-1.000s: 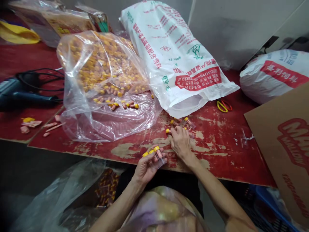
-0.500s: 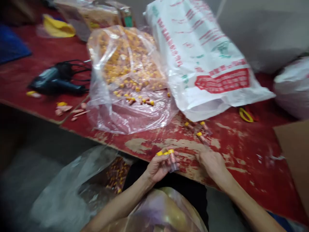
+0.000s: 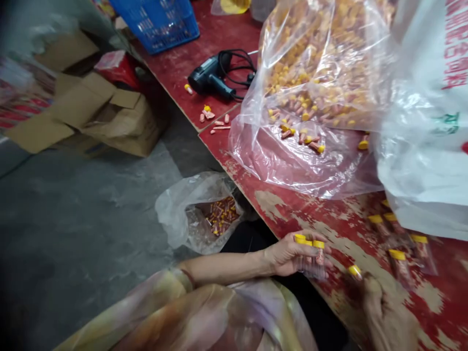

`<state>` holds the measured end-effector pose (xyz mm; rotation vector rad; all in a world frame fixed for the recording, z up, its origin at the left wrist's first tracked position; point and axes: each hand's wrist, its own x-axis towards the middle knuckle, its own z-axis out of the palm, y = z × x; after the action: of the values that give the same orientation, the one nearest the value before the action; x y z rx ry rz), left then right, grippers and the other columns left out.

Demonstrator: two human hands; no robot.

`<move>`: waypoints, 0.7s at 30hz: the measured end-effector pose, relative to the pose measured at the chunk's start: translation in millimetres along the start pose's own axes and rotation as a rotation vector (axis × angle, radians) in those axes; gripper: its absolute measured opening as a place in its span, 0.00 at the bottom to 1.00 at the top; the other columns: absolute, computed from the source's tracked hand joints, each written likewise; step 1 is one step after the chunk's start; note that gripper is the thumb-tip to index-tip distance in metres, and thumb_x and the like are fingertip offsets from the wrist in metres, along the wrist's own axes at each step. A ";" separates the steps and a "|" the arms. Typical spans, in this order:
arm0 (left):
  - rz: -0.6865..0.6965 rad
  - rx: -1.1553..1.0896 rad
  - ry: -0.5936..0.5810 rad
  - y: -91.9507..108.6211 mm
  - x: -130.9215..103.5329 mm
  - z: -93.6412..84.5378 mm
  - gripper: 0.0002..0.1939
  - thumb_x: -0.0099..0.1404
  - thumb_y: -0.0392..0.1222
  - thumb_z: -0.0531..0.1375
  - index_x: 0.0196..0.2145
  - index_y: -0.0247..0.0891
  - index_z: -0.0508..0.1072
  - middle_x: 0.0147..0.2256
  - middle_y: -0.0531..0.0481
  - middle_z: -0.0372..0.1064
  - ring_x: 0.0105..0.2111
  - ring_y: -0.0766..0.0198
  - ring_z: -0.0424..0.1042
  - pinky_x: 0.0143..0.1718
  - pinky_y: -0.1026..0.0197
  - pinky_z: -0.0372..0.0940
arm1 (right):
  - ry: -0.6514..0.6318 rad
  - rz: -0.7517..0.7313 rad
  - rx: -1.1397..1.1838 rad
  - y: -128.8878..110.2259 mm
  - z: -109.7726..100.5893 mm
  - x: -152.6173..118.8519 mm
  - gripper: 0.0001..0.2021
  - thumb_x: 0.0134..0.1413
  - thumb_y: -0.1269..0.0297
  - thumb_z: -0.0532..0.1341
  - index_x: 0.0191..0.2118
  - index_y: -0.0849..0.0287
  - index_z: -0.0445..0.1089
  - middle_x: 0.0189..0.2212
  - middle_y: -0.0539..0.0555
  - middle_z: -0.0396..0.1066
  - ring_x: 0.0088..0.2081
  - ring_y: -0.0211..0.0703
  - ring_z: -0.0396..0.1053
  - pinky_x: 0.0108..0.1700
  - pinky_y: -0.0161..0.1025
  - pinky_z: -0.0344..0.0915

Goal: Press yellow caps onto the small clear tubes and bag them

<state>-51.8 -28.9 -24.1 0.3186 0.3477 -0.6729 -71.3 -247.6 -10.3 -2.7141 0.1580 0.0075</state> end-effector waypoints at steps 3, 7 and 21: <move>0.082 -0.002 0.037 5.6 -7.6 -2.0 0.26 0.40 0.42 0.74 0.37 0.34 0.73 0.30 0.50 0.70 0.26 0.66 0.71 0.26 0.64 0.68 | 0.031 -0.078 0.205 -63.7 21.0 -7.4 0.24 0.59 0.46 0.48 0.41 0.61 0.71 0.34 0.59 0.71 0.33 0.51 0.69 0.34 0.43 0.66; 0.274 -0.052 0.179 24.6 -23.0 -6.2 0.25 0.37 0.38 0.74 0.36 0.36 0.74 0.29 0.54 0.70 0.25 0.71 0.69 0.27 0.69 0.64 | 0.083 -0.484 0.112 -131.0 52.7 -5.5 0.24 0.64 0.52 0.46 0.48 0.65 0.69 0.41 0.64 0.69 0.43 0.55 0.66 0.46 0.51 0.63; 0.450 0.764 1.265 110.8 -130.6 -169.9 0.15 0.54 0.39 0.62 0.41 0.35 0.70 0.34 0.48 0.73 0.33 0.62 0.73 0.36 0.62 0.64 | -0.328 -0.905 0.469 -200.1 104.6 -22.4 0.17 0.64 0.66 0.50 0.57 0.58 0.63 0.57 0.62 0.59 0.57 0.49 0.60 0.55 0.49 0.65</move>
<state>-110.2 191.5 -103.3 1.5209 1.1731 -0.0414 -69.2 -21.1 -23.2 -2.0581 -1.0186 0.1305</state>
